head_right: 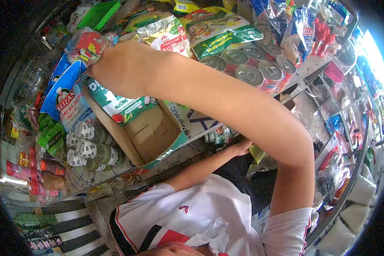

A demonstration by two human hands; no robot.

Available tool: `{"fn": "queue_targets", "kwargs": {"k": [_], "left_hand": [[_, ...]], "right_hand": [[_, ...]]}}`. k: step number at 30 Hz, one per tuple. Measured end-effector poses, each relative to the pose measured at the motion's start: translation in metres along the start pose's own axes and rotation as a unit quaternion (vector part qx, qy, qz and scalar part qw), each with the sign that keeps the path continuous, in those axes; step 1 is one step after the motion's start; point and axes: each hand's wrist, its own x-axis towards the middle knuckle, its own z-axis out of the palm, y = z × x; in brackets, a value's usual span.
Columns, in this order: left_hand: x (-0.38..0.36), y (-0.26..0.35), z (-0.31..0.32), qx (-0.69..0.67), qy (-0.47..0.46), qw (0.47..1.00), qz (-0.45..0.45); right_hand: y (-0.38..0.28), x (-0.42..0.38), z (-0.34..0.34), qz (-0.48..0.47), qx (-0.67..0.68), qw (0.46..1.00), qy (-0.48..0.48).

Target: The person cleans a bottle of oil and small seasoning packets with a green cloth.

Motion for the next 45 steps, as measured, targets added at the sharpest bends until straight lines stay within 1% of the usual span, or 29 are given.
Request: {"fn": "queue_targets", "kwargs": {"k": [2, 5, 8, 9, 11, 12, 14, 15, 17, 18, 20, 22, 24, 25, 26, 27, 28, 29, 32, 34, 36, 37, 38, 39, 40, 42, 43, 44, 45], "left_hand": [[0.006, -0.008, -0.007, -0.008, -0.027, 0.999, 0.031], [-0.006, 0.003, 0.006, 0.012, -0.012, 0.999, 0.032], [-0.027, 0.021, 0.028, 0.024, 0.004, 0.999, 0.032], [-0.025, 0.019, 0.026, 0.025, 0.003, 0.999, 0.033], [-0.019, 0.015, 0.021, 0.007, -0.027, 0.999, 0.044], [-0.019, 0.015, 0.022, 0.008, -0.027, 0.999, 0.043], [-0.020, 0.016, 0.022, 0.010, 0.005, 1.000, 0.022], [-0.023, 0.020, 0.026, 0.012, 0.006, 1.000, 0.021], [-0.029, 0.027, 0.034, -0.010, 0.021, 1.000, 0.013], [-0.032, 0.030, 0.030, -0.009, 0.023, 1.000, 0.011], [-0.034, 0.029, 0.015, 0.052, 0.016, 0.997, 0.059], [-0.029, 0.022, 0.001, 0.110, 0.000, 0.989, 0.099], [-0.017, 0.008, -0.005, 0.161, -0.031, 0.978, 0.128], [-0.008, 0.003, -0.005, 0.186, -0.050, 0.971, 0.143], [-0.001, -0.003, -0.003, 0.207, -0.069, 0.963, 0.156], [0.003, -0.004, -0.001, 0.122, -0.054, 0.987, 0.087], [0.005, -0.001, -0.001, 0.038, -0.034, 0.999, 0.016], [0.002, 0.007, 0.006, 0.033, -0.027, 0.999, -0.011], [0.007, 0.005, 0.002, 0.051, -0.016, 0.998, -0.015], [0.010, 0.009, 0.006, 0.041, 0.019, 0.999, -0.028], [0.012, 0.015, 0.011, 0.064, 0.070, 0.994, -0.045], [0.014, 0.018, 0.013, 0.093, 0.095, 0.990, -0.038], [0.014, 0.021, 0.015, 0.122, 0.120, 0.985, -0.033], [0.013, 0.025, 0.016, 0.142, 0.122, 0.982, -0.018], [0.013, 0.031, 0.019, 0.222, 0.130, 0.966, -0.003], [0.009, 0.044, 0.035, 0.319, 0.101, 0.942, -0.002], [0.007, 0.050, 0.044, 0.394, 0.078, 0.916, 0.013], [0.007, 0.054, 0.051, 0.395, 0.074, 0.916, 0.004], [0.007, 0.057, 0.057, 0.522, 0.028, 0.851, 0.044]], "right_hand": [[0.002, -0.001, 0.011, -0.035, -0.043, 0.998, 0.007], [-0.002, -0.001, 0.009, -0.006, -0.035, 0.999, 0.007], [-0.004, 0.000, 0.005, 0.007, -0.027, 0.999, 0.017], [-0.004, 0.000, 0.004, 0.007, -0.028, 0.999, 0.017], [-0.003, -0.001, 0.003, -0.031, -0.096, 0.992, 0.079], [-0.005, -0.002, -0.003, -0.029, -0.097, 0.992, 0.079], [-0.007, -0.008, -0.018, -0.035, -0.097, 0.986, 0.132], [-0.008, -0.012, -0.024, -0.034, -0.097, 0.986, 0.134], [-0.007, -0.024, -0.037, -0.063, -0.124, 0.958, 0.249], [-0.009, -0.036, -0.046, -0.046, -0.094, 0.958, 0.267], [-0.014, -0.071, -0.069, -0.020, -0.065, 0.955, 0.287], [-0.016, -0.123, -0.097, 0.036, -0.027, 0.973, 0.227], [-0.025, -0.180, -0.118, 0.138, 0.022, 0.972, 0.191], [-0.033, -0.210, -0.124, 0.226, 0.076, 0.951, 0.197], [-0.041, -0.243, -0.126, 0.314, 0.129, 0.918, 0.205], [-0.042, -0.282, -0.121, 0.372, 0.148, 0.886, 0.232], [-0.042, -0.322, -0.109, 0.427, 0.167, 0.849, 0.262], [-0.044, -0.356, -0.098, 0.494, 0.187, 0.802, 0.281], [-0.054, -0.451, -0.045, 0.660, 0.208, 0.651, 0.313], [-0.070, -0.528, 0.001, 0.749, 0.185, 0.584, 0.253], [-0.093, -0.581, 0.044, 0.814, 0.194, 0.515, 0.186], [-0.101, -0.590, 0.059, 0.829, 0.213, 0.500, 0.132], [-0.110, -0.600, 0.071, 0.836, 0.269, 0.473, 0.066], [-0.118, -0.598, 0.083, 0.821, 0.279, 0.493, 0.070], [-0.122, -0.592, 0.095, 0.805, 0.288, 0.514, 0.074], [-0.116, -0.577, 0.120, 0.774, 0.237, 0.570, 0.142], [-0.112, -0.570, 0.130, 0.770, 0.198, 0.587, 0.152], [-0.107, -0.563, 0.137, 0.765, 0.156, 0.604, 0.160], [-0.101, -0.552, 0.133, 0.770, 0.168, 0.588, 0.181]]}}
